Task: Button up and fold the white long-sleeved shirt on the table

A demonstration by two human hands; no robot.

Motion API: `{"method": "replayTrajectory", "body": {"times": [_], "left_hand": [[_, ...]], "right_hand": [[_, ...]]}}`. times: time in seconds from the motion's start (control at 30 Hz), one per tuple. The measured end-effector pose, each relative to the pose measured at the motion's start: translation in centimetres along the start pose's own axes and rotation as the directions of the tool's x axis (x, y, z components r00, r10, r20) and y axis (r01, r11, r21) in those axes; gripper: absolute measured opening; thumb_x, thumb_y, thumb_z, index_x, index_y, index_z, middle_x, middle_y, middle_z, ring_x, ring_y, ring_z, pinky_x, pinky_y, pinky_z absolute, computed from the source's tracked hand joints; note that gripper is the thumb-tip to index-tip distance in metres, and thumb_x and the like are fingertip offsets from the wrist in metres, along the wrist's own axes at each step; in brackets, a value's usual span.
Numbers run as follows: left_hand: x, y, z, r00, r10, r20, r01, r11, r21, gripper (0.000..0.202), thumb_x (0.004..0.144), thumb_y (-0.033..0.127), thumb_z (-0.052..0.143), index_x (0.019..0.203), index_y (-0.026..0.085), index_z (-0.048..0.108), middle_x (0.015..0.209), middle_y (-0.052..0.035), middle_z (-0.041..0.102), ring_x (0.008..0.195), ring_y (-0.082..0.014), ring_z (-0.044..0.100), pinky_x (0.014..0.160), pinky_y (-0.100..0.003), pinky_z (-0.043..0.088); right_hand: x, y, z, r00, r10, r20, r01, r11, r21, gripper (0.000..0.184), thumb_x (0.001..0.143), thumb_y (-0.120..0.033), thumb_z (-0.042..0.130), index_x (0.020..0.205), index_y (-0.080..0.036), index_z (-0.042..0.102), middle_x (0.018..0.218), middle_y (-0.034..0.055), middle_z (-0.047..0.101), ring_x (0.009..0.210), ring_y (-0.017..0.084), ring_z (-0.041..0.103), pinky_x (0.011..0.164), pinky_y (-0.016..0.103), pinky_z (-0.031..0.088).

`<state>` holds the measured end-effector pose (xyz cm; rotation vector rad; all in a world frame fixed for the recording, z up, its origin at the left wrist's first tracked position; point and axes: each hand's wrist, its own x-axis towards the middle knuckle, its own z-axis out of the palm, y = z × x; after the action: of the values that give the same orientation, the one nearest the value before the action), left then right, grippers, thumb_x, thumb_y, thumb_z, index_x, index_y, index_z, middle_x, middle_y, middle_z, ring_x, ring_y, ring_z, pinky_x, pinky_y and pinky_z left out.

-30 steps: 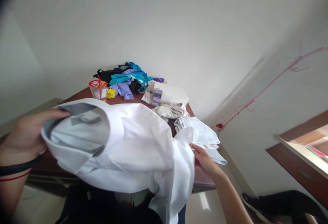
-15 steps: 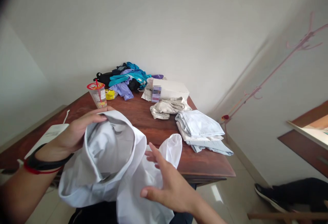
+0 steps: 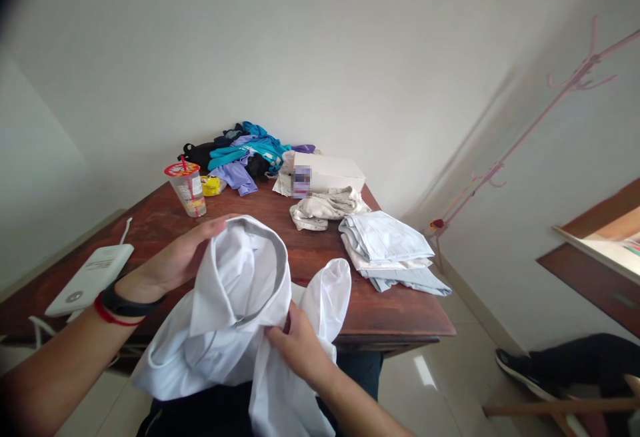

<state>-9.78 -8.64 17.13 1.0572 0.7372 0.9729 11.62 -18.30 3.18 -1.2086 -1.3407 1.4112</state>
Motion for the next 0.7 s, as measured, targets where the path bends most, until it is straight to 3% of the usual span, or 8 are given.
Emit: {"method": "replayTrajectory", "body": {"times": [0.1, 0.2, 0.3, 0.37, 0.43, 0.5, 0.6, 0.7], "left_hand": [[0.1, -0.4, -2.2, 0.980, -0.019, 0.199, -0.009, 0.990, 0.141, 0.056, 0.076, 0.042, 0.086, 0.126, 0.022, 0.072, 0.113, -0.0112, 0.076, 0.104, -0.0324, 0.072, 0.079, -0.034, 0.060], [0.4, -1.6, -5.5, 0.912, -0.072, 0.404, -0.059, 0.952, 0.302, 0.075, 0.076, 0.039, 0.087, 0.144, 0.023, 0.058, 0.129, -0.0108, 0.070, 0.123, -0.0341, 0.064, 0.097, -0.038, 0.056], [0.3, -4.1, -8.5, 0.810, -0.169, 0.562, -0.053, 0.933, 0.356, 0.092, 0.073, 0.039, 0.091, 0.152, 0.025, 0.046, 0.136, -0.0101, 0.066, 0.127, -0.0334, 0.060, 0.105, -0.041, 0.051], [-0.2, -6.2, -9.7, 0.718, -0.256, 0.647, 0.033, 0.941, 0.336, 0.100, 0.070, 0.040, 0.093, 0.155, 0.027, 0.042, 0.136, -0.0100, 0.066, 0.126, -0.0323, 0.062, 0.105, -0.042, 0.050], [-0.9, -8.1, -10.1, 0.624, -0.348, 0.700, 0.154, 0.932, 0.327, 0.100, 0.068, 0.041, 0.094, 0.153, 0.027, 0.043, 0.132, -0.0098, 0.068, 0.121, -0.0311, 0.066, 0.101, -0.042, 0.054], [-1.7, -9.5, -9.8, 0.564, -0.426, 0.708, 0.241, 0.904, 0.353, 0.093, 0.067, 0.042, 0.095, 0.147, 0.026, 0.050, 0.127, -0.0092, 0.071, 0.114, -0.0298, 0.070, 0.094, -0.040, 0.057], [-3.2, -10.4, -8.6, 0.572, -0.468, 0.674, 0.216, 0.878, 0.427, 0.082, 0.062, 0.044, 0.096, 0.134, 0.023, 0.063, 0.124, -0.0078, 0.073, 0.109, -0.0286, 0.071, 0.091, -0.036, 0.058], [-4.8, -10.6, -7.3, 0.651, -0.454, 0.608, 0.095, 0.844, 0.528, 0.054, 0.074, 0.054, 0.086, 0.113, 0.018, 0.075, 0.110, -0.0060, 0.078, 0.095, -0.0253, 0.072, 0.085, -0.031, 0.057]], "right_hand": [[-0.5, -1.3, -1.2, 0.986, 0.155, -0.054, -0.147, 0.980, 0.138, 0.029, 0.062, -0.053, 0.081, 0.074, -0.027, 0.074, 0.074, 0.0004, 0.074, 0.080, 0.033, 0.071, 0.072, 0.043, 0.058], [-1.7, -4.3, -3.2, 0.960, 0.209, -0.185, -0.152, 0.948, 0.281, 0.019, 0.066, -0.036, 0.075, 0.079, -0.022, 0.076, 0.069, -0.0005, 0.072, 0.069, 0.023, 0.068, 0.064, 0.031, 0.053], [-2.7, -7.1, -5.5, 0.884, 0.245, -0.397, -0.074, 0.914, 0.399, 0.026, 0.060, -0.028, 0.078, 0.084, -0.020, 0.075, 0.069, -0.0007, 0.073, 0.065, 0.019, 0.065, 0.063, 0.026, 0.052], [-2.9, -8.0, -7.1, 0.813, 0.251, -0.525, -0.004, 0.904, 0.427, 0.027, 0.055, -0.026, 0.080, 0.080, -0.021, 0.072, 0.066, -0.0024, 0.071, 0.061, 0.017, 0.062, 0.058, 0.025, 0.050], [-2.9, -8.4, -8.6, 0.763, 0.231, -0.603, 0.062, 0.903, 0.425, 0.026, 0.054, -0.024, 0.081, 0.076, -0.021, 0.068, 0.063, -0.0043, 0.067, 0.057, 0.015, 0.059, 0.053, 0.023, 0.047], [-2.8, -8.4, -9.9, 0.739, 0.193, -0.645, 0.126, 0.902, 0.414, 0.026, 0.054, -0.024, 0.081, 0.073, -0.021, 0.063, 0.061, -0.0057, 0.064, 0.055, 0.013, 0.056, 0.050, 0.021, 0.045], [-2.6, -8.5, -11.5, 0.699, 0.145, -0.700, 0.209, 0.895, 0.394, 0.027, 0.055, -0.024, 0.080, 0.069, -0.021, 0.058, 0.058, -0.0074, 0.059, 0.052, 0.011, 0.053, 0.048, 0.020, 0.044], [-2.5, -8.7, -12.6, 0.670, 0.107, -0.734, 0.254, 0.897, 0.362, 0.026, 0.055, -0.025, 0.080, 0.071, -0.021, 0.059, 0.059, -0.0074, 0.058, 0.052, 0.011, 0.052, 0.048, 0.021, 0.044]]}}
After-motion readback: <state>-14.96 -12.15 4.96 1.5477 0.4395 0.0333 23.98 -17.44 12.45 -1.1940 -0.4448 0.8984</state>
